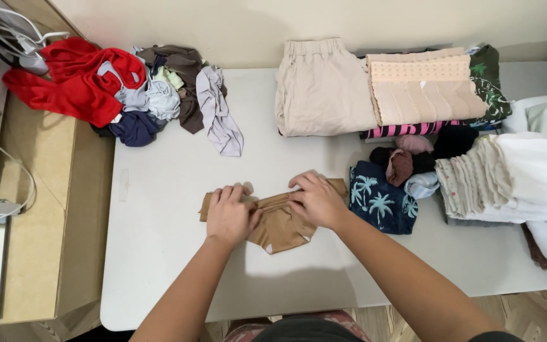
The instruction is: Fold several pieces of underwear on a table.
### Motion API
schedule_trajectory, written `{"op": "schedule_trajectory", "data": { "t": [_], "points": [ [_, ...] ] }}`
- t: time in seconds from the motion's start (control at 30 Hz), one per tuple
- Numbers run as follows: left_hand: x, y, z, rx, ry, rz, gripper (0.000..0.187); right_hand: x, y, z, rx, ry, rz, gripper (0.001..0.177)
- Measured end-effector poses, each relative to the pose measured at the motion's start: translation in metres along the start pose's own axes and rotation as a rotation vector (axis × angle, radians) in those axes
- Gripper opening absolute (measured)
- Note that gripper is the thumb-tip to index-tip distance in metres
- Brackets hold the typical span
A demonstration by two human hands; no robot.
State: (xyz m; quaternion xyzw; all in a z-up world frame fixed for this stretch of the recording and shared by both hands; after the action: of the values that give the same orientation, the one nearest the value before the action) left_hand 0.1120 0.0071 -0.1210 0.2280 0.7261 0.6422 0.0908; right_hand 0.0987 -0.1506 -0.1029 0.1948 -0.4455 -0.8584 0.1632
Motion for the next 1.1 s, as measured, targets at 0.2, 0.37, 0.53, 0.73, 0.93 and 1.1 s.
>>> {"op": "schedule_trajectory", "data": {
  "t": [0.2,0.37,0.53,0.73,0.93,1.1],
  "points": [
    [-0.011,-0.071,0.025,0.338,0.435,0.33,0.04,-0.01,-0.03,-0.031,-0.038,-0.44,0.307,0.013],
    [0.005,-0.045,0.011,0.325,0.316,0.075,0.01,0.009,-0.043,-0.035,-0.082,-0.218,0.15,0.013],
    [0.025,-0.034,-0.024,0.117,0.012,-0.077,0.013,0.03,-0.033,-0.003,-0.003,0.035,0.198,0.006],
    [0.019,-0.049,-0.015,0.161,0.234,0.043,0.014,0.024,-0.027,-0.006,-0.098,-0.03,0.115,0.009],
    [0.029,-0.059,-0.01,0.269,0.321,0.134,0.014,0.034,-0.042,-0.016,-0.104,-0.277,0.224,0.018],
    [0.05,-0.042,-0.043,-0.027,-0.032,-0.141,0.01,0.058,-0.038,0.0,-0.011,0.044,0.081,0.006]
  ]
}}
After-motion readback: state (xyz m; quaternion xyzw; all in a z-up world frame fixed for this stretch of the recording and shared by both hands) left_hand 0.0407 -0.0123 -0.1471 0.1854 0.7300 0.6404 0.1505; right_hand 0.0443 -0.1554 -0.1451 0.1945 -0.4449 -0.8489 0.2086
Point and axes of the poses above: each hand's wrist, its own x-axis away from the middle knuckle, its own y-axis out of the back of the hand, z = x × y, the point moved 9 cm from there along -x, towards the middle knuckle, and after that the axes turned 7 degrees about -x, right-handed, at the moved point
